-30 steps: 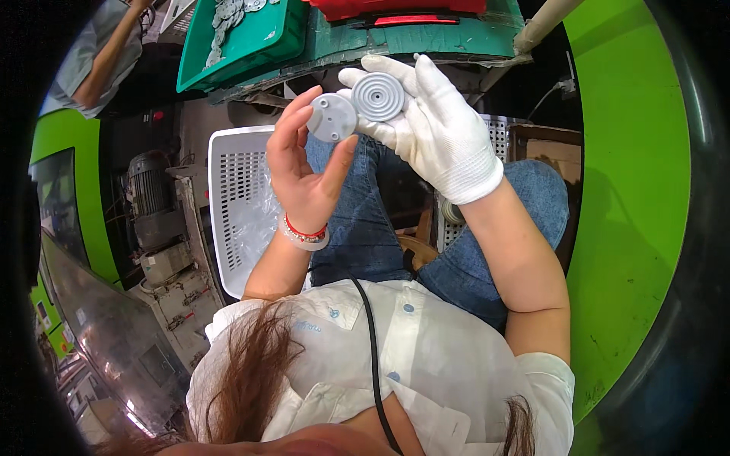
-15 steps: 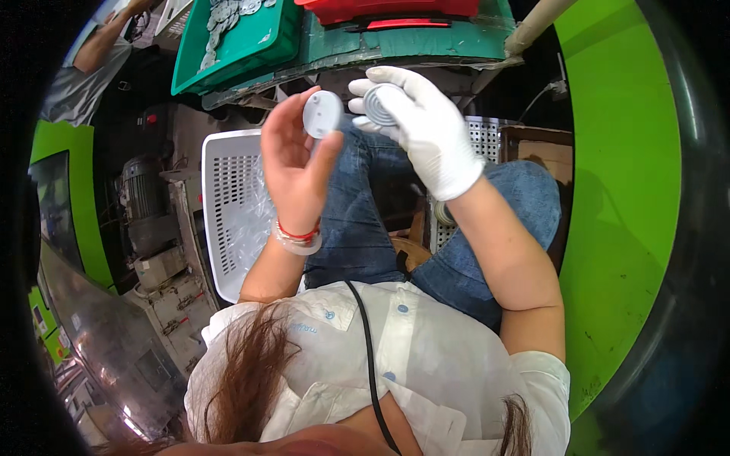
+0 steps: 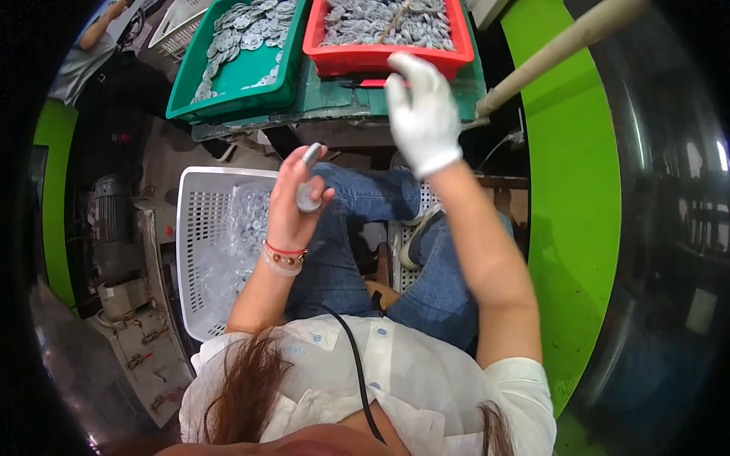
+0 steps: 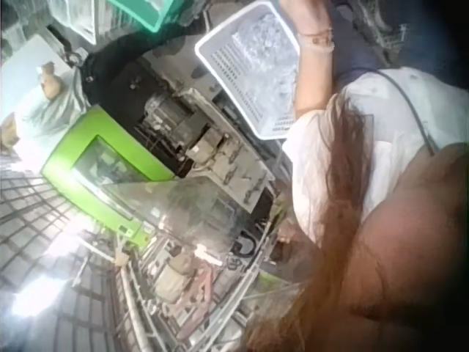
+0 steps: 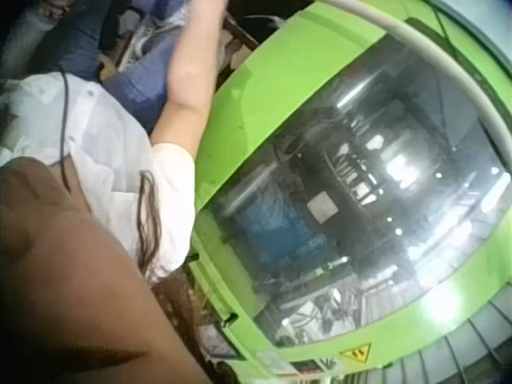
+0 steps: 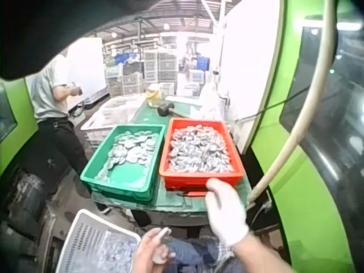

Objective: Operating an industrial machine to manufacture or assemble small components, including manual placement and tool use.

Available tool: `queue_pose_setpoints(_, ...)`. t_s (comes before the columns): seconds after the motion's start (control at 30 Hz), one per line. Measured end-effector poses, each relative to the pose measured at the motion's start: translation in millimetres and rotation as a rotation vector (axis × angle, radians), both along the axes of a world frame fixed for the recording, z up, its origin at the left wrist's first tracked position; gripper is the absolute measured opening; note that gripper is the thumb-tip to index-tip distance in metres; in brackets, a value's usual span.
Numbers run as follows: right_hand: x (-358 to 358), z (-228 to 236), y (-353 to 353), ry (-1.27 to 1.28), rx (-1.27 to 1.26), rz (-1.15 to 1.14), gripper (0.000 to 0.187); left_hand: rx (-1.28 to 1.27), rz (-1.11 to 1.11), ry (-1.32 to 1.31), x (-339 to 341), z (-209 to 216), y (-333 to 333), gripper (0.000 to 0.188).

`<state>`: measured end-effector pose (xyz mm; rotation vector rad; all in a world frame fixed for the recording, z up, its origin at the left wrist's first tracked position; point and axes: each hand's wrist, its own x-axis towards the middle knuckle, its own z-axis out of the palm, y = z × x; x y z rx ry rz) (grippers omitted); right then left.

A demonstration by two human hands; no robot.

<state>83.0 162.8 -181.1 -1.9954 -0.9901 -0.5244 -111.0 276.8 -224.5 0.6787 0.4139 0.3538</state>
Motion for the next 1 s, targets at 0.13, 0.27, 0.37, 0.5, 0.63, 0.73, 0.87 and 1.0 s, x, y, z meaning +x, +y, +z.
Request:
queue_pose_setpoints(0.13,106,-10,46,-0.088,-0.375,-0.131,0.038,0.94,0.286,0.011,-9,4,16,0.043)
queue_pose_setpoints(0.27,170,-21,87,-0.047,-1.071,0.098,0.042,1.28,0.422,0.01,-19,3,32,0.049)
queue_pose_setpoints(0.37,176,-24,96,0.177,-0.921,0.114,0.04,1.285,0.445,-0.018,-20,1,38,0.049)
queue_pose_setpoints(0.5,173,-24,91,0.421,-0.745,0.064,0.036,1.268,0.435,-0.114,-16,1,36,0.049)
queue_pose_setpoints(0.63,183,-34,87,0.518,-0.634,0.095,0.029,1.239,0.37,-0.119,-18,6,29,0.053)
queue_pose_setpoints(0.73,190,-33,88,0.545,-0.482,0.005,0.029,1.266,0.37,-0.099,-22,9,27,0.055)
queue_pose_setpoints(0.87,145,-5,66,0.431,-0.102,-0.144,0.034,1.18,0.378,-0.118,-26,10,30,0.055)
queue_pose_setpoints(1.0,22,18,2,0.59,0.162,0.271,0.033,1.222,0.428,-0.041,-28,11,36,0.054)
